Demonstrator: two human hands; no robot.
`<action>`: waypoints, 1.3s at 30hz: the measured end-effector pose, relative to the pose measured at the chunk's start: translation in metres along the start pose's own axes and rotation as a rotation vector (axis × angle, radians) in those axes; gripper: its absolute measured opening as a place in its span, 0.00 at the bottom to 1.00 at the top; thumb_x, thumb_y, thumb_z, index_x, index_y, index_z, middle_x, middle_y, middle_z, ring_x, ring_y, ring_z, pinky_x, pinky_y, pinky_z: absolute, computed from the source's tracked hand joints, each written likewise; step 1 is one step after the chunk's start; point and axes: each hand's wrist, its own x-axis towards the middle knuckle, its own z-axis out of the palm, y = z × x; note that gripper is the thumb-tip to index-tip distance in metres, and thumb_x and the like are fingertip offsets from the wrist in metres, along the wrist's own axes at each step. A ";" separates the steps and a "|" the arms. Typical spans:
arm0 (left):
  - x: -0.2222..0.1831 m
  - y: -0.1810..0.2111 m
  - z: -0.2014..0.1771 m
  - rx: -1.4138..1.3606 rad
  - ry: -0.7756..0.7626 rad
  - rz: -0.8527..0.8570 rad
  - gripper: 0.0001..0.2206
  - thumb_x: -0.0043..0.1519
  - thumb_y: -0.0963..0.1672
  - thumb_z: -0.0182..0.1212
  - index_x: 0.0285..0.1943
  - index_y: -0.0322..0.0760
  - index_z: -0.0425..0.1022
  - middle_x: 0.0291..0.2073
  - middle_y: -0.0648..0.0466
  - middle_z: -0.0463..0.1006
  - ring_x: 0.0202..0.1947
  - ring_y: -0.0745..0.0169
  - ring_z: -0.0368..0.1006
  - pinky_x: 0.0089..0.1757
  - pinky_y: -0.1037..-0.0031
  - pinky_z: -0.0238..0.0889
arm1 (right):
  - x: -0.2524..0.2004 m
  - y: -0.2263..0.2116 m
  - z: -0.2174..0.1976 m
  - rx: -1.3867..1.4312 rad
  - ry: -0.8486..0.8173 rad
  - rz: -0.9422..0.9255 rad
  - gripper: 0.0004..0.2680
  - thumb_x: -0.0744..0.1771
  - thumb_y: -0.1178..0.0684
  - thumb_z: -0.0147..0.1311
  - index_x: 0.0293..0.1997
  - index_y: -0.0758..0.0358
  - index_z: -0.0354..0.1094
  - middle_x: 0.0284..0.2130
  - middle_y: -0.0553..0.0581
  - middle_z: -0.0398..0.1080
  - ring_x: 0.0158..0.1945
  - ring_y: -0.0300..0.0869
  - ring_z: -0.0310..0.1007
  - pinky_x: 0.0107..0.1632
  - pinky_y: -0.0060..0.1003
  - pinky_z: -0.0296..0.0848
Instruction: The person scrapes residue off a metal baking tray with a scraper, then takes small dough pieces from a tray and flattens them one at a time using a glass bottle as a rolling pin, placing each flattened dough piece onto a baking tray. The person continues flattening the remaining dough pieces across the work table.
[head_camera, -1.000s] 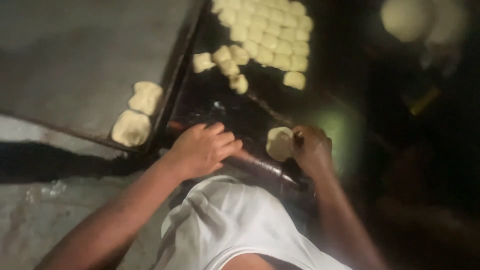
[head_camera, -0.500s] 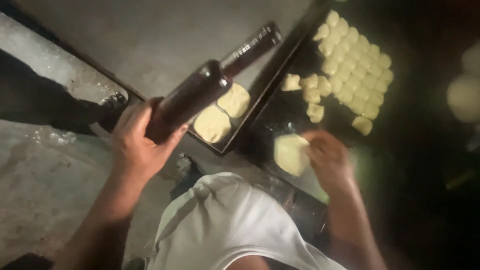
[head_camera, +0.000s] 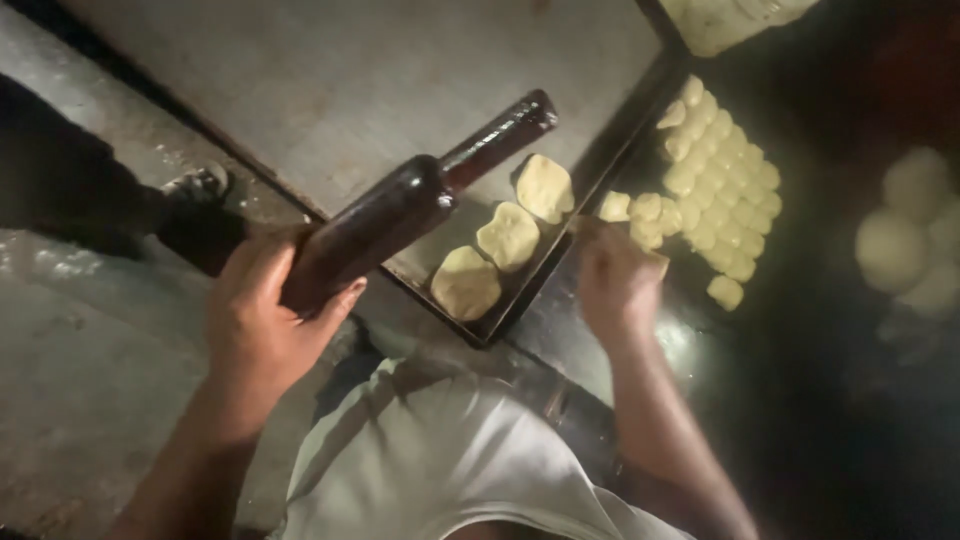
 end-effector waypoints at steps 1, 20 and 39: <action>0.001 0.000 0.000 -0.008 -0.004 -0.001 0.20 0.57 0.44 0.77 0.54 0.31 0.74 0.46 0.43 0.77 0.46 0.41 0.75 0.46 0.57 0.69 | -0.004 0.000 -0.018 0.020 0.026 0.150 0.07 0.69 0.58 0.55 0.51 0.59 0.74 0.33 0.64 0.76 0.34 0.49 0.78 0.41 0.46 0.76; 0.017 0.090 0.106 -0.039 -0.148 0.220 0.21 0.55 0.44 0.78 0.55 0.33 0.75 0.45 0.44 0.79 0.46 0.42 0.77 0.46 0.58 0.71 | -0.200 0.202 -0.049 -0.350 0.254 0.188 0.24 0.62 0.58 0.58 0.66 0.58 0.58 0.64 0.63 0.63 0.67 0.56 0.60 0.68 0.56 0.51; -0.035 0.214 0.320 0.214 -0.859 0.747 0.26 0.55 0.56 0.67 0.56 0.41 0.75 0.52 0.50 0.76 0.50 0.49 0.73 0.37 0.61 0.73 | -0.233 0.292 -0.102 -0.176 0.429 0.229 0.07 0.70 0.59 0.51 0.50 0.64 0.75 0.47 0.64 0.76 0.51 0.56 0.74 0.52 0.51 0.75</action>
